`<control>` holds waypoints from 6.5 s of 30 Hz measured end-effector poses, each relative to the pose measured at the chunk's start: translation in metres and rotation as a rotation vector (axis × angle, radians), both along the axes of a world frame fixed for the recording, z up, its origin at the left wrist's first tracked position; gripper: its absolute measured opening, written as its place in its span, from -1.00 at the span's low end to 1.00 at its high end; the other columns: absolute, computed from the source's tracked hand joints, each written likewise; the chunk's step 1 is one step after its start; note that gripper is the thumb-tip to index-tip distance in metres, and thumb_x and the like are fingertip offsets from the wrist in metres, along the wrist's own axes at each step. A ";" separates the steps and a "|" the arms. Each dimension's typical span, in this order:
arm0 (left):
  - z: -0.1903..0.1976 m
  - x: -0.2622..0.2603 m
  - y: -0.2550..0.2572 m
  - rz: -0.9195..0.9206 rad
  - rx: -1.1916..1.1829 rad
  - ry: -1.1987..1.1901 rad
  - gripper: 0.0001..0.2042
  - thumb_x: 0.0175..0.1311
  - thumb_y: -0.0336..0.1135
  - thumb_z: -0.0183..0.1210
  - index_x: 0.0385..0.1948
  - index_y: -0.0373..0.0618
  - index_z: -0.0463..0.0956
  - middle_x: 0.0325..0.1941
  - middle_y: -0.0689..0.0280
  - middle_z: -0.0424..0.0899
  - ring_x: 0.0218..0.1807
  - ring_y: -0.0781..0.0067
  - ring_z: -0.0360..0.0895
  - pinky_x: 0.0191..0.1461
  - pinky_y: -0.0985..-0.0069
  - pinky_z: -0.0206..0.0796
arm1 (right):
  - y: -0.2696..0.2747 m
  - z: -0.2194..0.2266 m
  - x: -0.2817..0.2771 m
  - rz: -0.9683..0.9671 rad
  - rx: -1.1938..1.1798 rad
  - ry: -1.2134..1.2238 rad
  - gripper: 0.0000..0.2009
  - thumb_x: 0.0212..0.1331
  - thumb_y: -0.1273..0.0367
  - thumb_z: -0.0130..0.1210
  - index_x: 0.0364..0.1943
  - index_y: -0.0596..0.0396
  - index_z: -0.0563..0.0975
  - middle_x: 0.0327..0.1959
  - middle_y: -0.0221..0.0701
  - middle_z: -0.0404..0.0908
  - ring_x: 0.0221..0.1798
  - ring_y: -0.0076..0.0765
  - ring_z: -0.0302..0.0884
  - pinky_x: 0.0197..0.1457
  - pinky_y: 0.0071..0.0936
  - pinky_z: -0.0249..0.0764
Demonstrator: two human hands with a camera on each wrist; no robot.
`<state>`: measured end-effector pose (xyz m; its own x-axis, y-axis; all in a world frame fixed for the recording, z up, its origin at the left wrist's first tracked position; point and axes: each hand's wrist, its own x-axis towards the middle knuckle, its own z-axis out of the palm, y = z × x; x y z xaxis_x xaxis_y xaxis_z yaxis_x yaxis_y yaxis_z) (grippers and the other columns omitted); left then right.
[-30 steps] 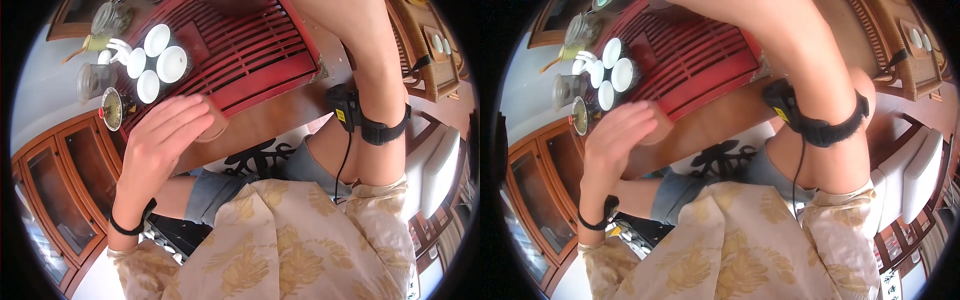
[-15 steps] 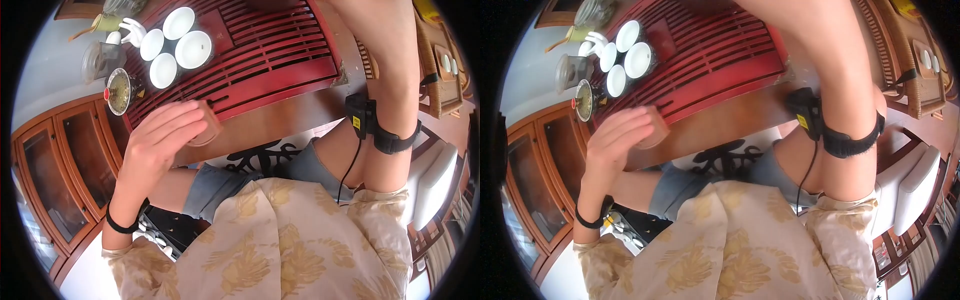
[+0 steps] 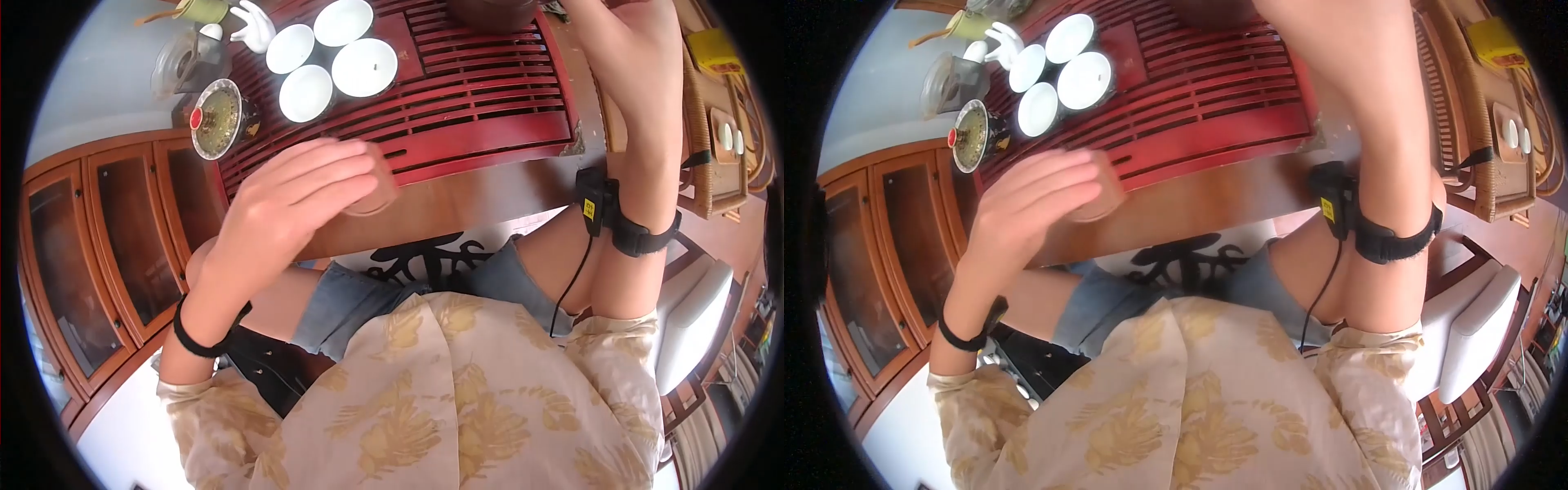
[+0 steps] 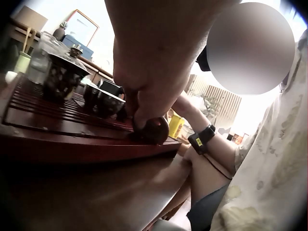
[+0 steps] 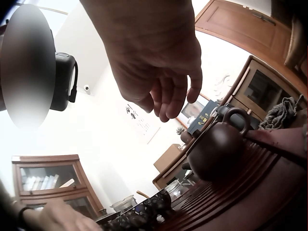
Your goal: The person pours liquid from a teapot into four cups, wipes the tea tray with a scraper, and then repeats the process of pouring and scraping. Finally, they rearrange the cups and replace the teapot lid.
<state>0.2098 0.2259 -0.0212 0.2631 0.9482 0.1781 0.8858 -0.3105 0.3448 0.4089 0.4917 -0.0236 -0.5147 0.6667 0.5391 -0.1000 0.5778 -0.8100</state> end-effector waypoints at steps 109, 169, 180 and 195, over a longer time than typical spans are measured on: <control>-0.043 0.023 -0.067 1.005 0.110 -0.389 -0.73 0.54 -0.26 0.39 -0.38 -0.26 0.75 -0.61 0.30 0.68 -0.59 0.57 0.49 -0.42 0.46 0.40 | 0.015 -0.010 0.014 -0.084 -0.010 -0.319 -0.69 0.61 0.35 0.27 0.24 0.25 0.75 0.02 -0.39 0.84 0.02 -0.61 0.64 0.20 -0.63 0.54; -0.018 -0.062 -0.107 1.269 0.058 -0.156 -0.66 0.59 -0.13 0.34 -0.14 -0.34 0.76 -0.49 0.06 0.71 -0.46 0.45 0.57 -0.20 0.41 0.50 | 0.007 -0.008 0.018 -0.138 -0.007 -0.345 -0.69 0.60 0.34 0.27 0.28 0.17 0.75 0.08 -0.39 0.84 0.04 -0.60 0.65 0.20 -0.61 0.57; -0.011 -0.017 -0.074 1.255 -0.034 -0.453 -0.67 0.62 -0.12 0.34 -0.09 -0.30 0.79 -0.48 0.32 0.75 -0.36 0.74 0.53 -0.22 0.52 0.47 | 0.019 -0.011 0.022 -0.031 0.014 -0.323 -0.70 0.62 0.38 0.23 0.28 0.20 0.74 0.09 -0.38 0.83 0.04 -0.61 0.63 0.23 -0.61 0.55; -0.033 -0.049 -0.102 1.316 0.083 -0.270 -0.67 0.60 -0.13 0.34 -0.15 -0.30 0.79 -0.46 0.23 0.81 -0.41 0.62 0.62 -0.20 0.49 0.52 | 0.016 -0.010 0.023 -0.052 0.027 -0.301 -0.70 0.62 0.37 0.24 0.27 0.20 0.75 0.07 -0.41 0.82 0.01 -0.62 0.62 0.19 -0.63 0.56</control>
